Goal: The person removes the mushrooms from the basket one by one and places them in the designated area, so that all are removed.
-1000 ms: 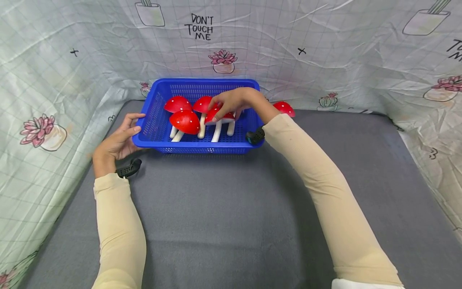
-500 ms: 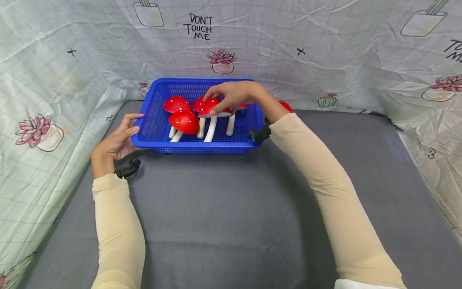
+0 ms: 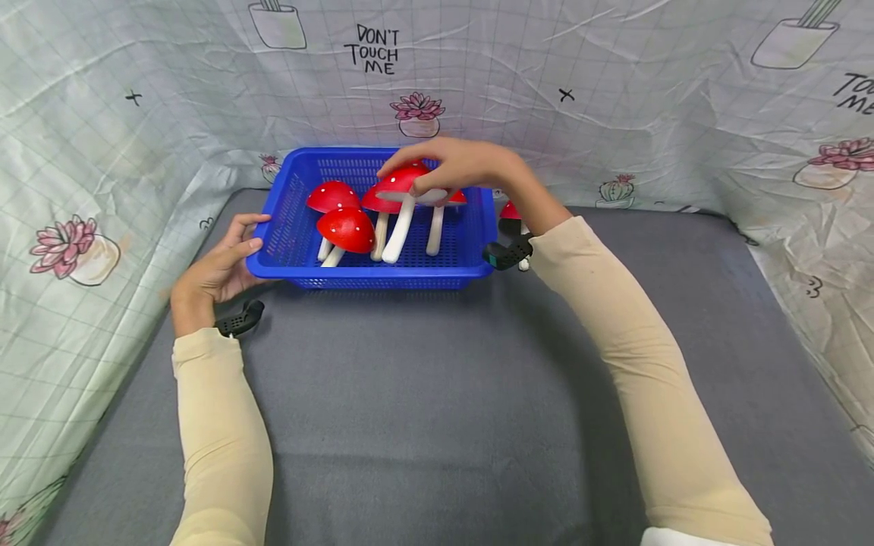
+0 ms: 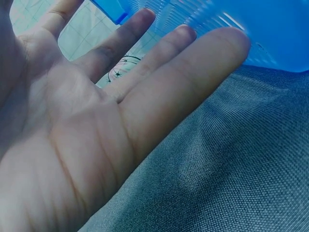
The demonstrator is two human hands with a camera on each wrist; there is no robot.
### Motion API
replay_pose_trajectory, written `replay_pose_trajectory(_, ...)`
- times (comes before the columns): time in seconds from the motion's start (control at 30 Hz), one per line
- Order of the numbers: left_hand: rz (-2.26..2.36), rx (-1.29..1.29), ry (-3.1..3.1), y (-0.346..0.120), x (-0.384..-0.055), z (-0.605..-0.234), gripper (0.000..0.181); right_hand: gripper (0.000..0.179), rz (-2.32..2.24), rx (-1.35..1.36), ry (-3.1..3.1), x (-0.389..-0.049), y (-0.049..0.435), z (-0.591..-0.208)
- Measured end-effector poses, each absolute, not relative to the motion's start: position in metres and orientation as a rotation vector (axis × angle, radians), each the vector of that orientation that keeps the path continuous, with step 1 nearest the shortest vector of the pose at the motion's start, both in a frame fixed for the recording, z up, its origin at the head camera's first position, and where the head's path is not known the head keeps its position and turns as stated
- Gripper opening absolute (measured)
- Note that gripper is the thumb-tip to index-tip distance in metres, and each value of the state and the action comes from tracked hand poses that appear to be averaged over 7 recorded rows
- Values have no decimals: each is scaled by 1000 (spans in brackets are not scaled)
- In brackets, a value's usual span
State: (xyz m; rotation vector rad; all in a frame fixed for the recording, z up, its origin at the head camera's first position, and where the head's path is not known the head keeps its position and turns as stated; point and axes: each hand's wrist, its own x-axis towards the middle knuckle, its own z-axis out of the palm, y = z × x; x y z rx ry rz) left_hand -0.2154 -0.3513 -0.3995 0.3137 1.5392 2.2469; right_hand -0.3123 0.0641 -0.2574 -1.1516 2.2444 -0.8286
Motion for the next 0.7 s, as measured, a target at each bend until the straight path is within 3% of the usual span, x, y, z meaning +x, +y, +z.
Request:
replay_pose_trajectory(0.4,2227,318,1561,-353,-216,-401,39,24,-1129,-1086,2254,-304,78,-263)
replay_pose_trajectory(0.7,2236,310,1570,-353,-217,-401,38,34,-1093,-1055,2376,-296,90,-265)
